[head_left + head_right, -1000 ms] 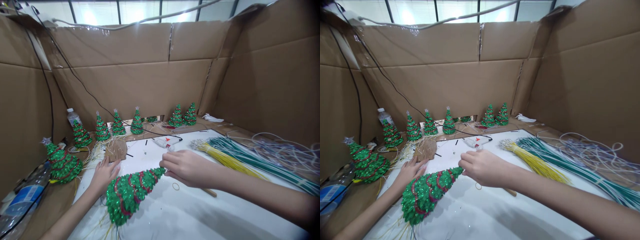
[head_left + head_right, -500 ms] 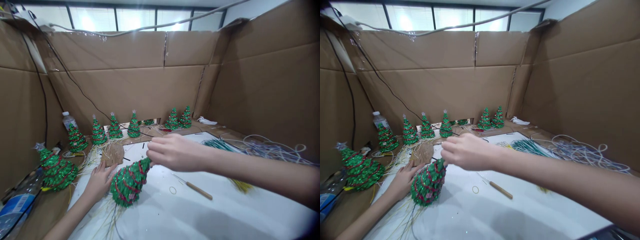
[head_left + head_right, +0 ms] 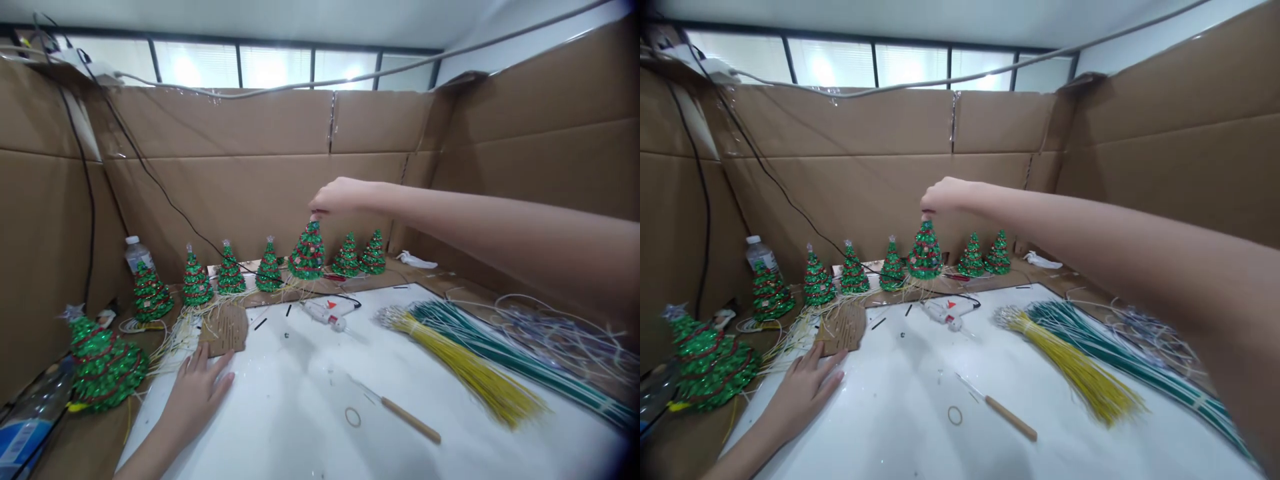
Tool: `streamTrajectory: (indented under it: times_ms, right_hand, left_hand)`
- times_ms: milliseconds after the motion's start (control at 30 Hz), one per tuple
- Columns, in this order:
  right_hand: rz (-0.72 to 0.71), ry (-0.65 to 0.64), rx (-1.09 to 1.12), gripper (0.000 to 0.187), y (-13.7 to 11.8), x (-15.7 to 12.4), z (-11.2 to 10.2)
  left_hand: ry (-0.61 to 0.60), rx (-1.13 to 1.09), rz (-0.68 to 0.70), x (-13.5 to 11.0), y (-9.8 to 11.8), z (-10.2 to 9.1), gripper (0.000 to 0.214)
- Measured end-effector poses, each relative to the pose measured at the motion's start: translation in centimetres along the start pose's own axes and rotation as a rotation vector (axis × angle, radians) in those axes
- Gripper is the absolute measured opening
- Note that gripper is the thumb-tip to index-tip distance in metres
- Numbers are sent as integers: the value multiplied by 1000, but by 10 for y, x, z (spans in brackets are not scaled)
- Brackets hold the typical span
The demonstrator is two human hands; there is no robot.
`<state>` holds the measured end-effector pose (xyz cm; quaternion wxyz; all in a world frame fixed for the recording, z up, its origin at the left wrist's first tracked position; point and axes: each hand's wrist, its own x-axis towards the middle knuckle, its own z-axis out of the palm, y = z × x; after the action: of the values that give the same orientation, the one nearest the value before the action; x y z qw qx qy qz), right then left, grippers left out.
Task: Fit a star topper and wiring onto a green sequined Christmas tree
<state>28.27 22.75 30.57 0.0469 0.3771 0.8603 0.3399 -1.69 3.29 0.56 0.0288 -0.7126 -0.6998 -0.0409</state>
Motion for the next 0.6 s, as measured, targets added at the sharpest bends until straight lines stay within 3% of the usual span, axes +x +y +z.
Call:
streamTrajectory:
  times_ms: [200, 600]
  right_hand:
    - [108, -106, 17, 27, 10, 28, 43]
    - [198, -230, 83, 34, -6, 70, 121]
  left_hand:
    - [-16, 8, -15, 0, 0, 2, 46]
    - [48, -12, 1, 1, -5, 12, 46]
